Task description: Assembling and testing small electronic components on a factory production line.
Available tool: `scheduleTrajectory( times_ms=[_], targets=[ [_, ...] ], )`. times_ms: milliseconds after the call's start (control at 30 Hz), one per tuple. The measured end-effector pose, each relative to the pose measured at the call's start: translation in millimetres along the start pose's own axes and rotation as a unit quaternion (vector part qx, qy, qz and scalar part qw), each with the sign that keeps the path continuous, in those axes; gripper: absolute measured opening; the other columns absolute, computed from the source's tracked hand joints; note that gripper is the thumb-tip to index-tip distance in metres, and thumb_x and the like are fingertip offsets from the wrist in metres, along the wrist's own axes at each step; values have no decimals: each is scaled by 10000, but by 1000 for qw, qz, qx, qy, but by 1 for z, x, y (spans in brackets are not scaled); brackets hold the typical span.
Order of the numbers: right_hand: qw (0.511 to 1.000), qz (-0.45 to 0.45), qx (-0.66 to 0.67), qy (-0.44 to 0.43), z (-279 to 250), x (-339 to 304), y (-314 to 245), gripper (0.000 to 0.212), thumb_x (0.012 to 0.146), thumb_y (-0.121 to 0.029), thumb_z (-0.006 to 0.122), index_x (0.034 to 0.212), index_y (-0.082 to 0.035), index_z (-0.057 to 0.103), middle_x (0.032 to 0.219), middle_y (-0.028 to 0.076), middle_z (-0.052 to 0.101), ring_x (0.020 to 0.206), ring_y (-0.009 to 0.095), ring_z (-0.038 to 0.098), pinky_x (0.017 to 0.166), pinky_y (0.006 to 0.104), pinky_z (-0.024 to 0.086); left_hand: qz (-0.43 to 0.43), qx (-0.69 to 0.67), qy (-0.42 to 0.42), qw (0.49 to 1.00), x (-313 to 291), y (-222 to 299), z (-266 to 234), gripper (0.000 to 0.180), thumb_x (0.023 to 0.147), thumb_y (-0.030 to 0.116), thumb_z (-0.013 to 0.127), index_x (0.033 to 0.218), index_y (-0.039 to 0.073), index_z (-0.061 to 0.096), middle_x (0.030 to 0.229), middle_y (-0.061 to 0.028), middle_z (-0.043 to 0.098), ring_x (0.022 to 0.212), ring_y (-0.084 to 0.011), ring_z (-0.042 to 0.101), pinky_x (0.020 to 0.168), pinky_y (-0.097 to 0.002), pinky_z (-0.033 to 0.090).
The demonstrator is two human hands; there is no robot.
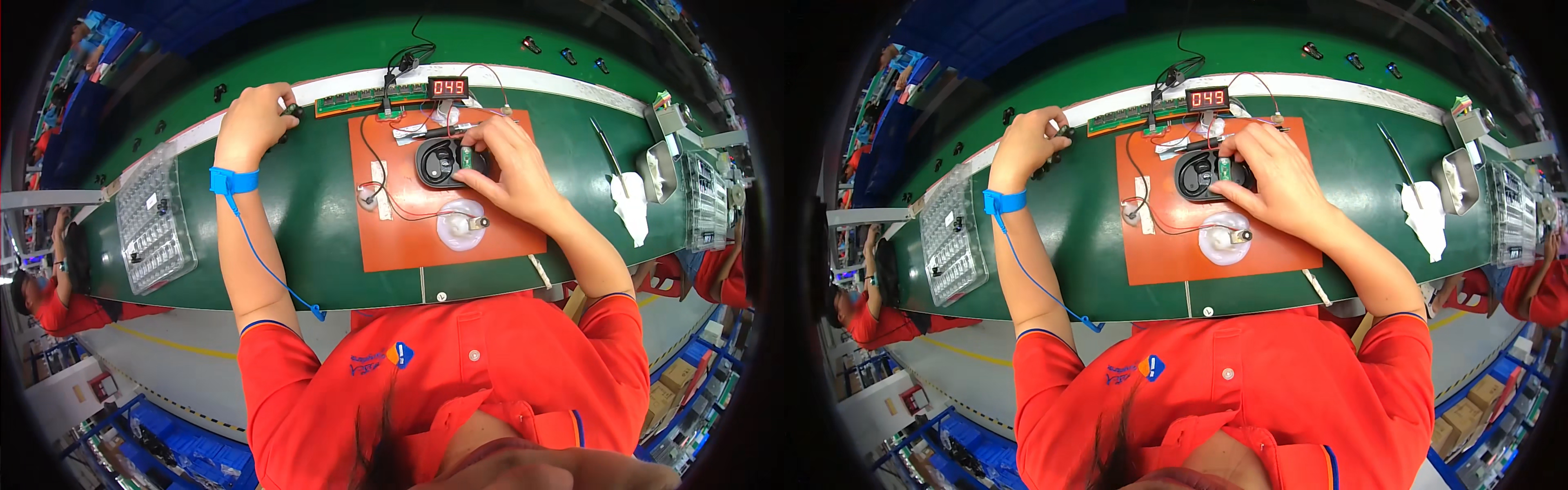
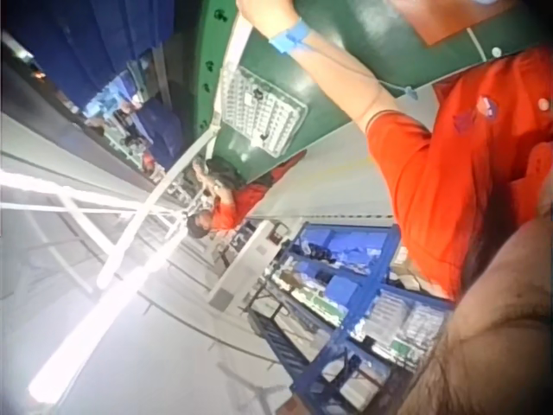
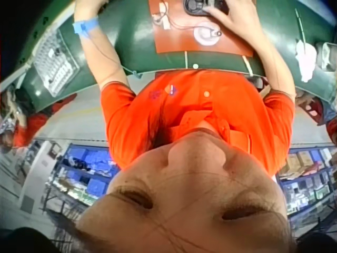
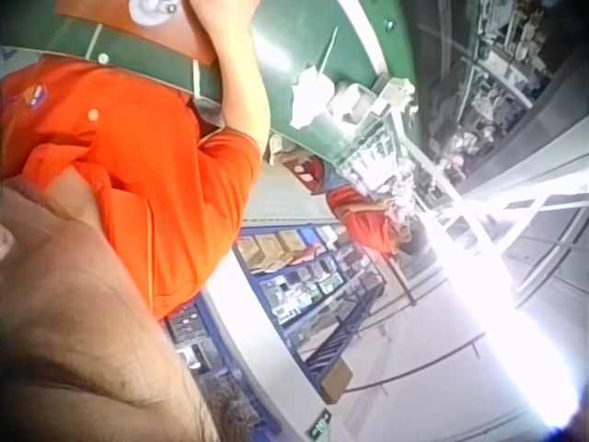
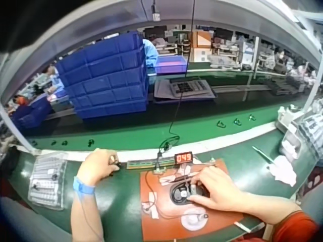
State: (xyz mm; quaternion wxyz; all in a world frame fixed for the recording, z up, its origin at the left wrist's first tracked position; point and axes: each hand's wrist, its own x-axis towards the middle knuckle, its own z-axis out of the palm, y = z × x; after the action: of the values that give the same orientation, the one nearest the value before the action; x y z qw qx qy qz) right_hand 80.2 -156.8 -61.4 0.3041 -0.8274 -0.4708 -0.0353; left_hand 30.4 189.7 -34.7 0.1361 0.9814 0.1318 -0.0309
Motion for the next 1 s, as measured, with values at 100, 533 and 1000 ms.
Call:
scheduleTrajectory(
  times_ms=[100,533,1000],
  targets=[
    [995,40,87,1,1,-10,-4,301,760,-62,754,1017,-17,602,958,117,621,852,278,623,777,366,505,73,-35,112,990,-5,4,2,271,768,116,762,1021,59,681,781,-123,667,662,-239,647,619,-355,491],
    [993,-111,38,7,-5,-60,-10,246,742,0,747,960,-21,636,908,97,652,808,274,623,738,360,506,161,-442,-76,879,-14,96,35,270,849,177,733,1034,0,650,692,-43,667,601,-87,621,564,-259,506],
    [984,10,-50,171,-24,22,92,182,841,-111,717,983,-24,643,910,122,654,862,285,635,774,365,513,156,-521,-147,826,-34,130,52,247,850,101,745,1044,23,614,718,4,636,609,-44,598,507,-200,474]
  ],
)
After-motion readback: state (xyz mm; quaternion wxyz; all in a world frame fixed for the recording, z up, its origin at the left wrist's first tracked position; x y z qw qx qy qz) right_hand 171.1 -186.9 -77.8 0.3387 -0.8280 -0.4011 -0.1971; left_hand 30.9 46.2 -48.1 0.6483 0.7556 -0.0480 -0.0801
